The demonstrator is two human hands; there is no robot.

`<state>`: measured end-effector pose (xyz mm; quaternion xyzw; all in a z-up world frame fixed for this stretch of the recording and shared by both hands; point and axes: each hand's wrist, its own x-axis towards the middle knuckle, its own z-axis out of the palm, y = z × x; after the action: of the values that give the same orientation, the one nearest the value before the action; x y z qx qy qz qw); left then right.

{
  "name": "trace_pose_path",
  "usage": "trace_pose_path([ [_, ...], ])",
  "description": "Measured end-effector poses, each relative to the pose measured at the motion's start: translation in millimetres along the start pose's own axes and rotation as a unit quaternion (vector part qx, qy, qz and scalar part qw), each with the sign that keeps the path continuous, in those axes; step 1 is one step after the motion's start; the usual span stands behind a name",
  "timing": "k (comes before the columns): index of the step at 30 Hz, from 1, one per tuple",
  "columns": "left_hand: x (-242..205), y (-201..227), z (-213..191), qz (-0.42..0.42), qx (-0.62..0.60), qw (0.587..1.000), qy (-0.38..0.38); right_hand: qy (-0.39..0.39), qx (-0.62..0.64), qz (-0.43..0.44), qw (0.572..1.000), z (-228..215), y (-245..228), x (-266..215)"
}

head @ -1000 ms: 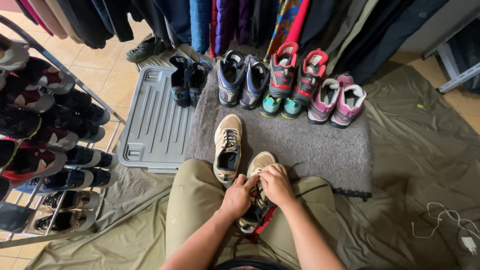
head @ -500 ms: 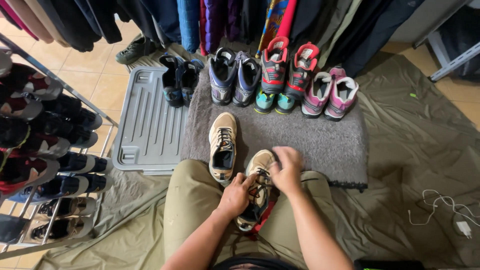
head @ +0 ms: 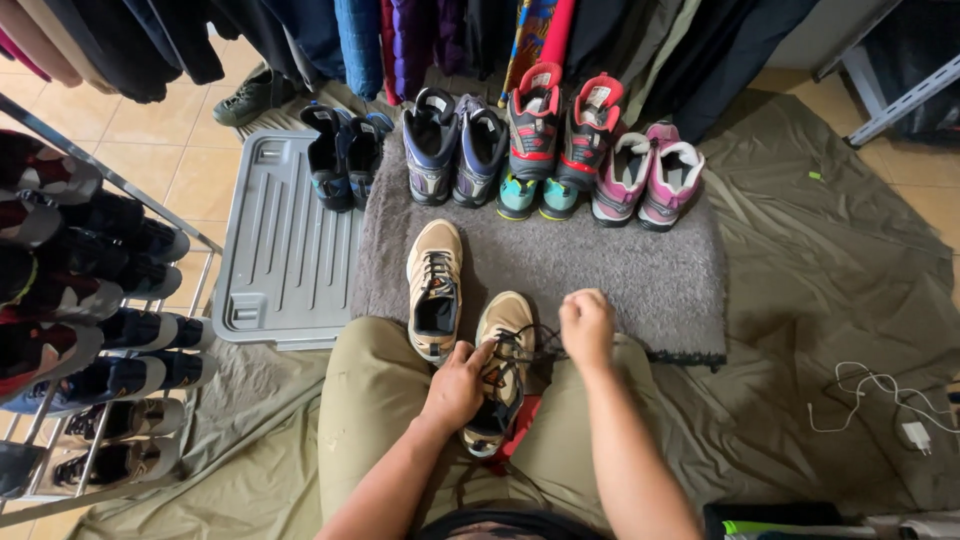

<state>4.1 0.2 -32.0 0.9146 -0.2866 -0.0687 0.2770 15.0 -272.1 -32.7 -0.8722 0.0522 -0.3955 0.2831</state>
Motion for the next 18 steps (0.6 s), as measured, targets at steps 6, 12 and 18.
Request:
trace_pose_path([
  [6,0.9,1.0,3.6,0.012,0.022,1.000,0.007,-0.170,0.107,-0.060,0.978,-10.5,-58.7,-4.4],
  [12,-1.3,-1.3,3.0,0.042,0.028,0.999,0.020,-0.237,0.023,-0.156,0.959,9.5,-80.4,-19.8],
  [18,-1.5,10.5,-1.7,0.056,0.025,0.998,0.027,-0.074,0.025,-0.091,0.993,10.3,-55.6,-9.4],
])
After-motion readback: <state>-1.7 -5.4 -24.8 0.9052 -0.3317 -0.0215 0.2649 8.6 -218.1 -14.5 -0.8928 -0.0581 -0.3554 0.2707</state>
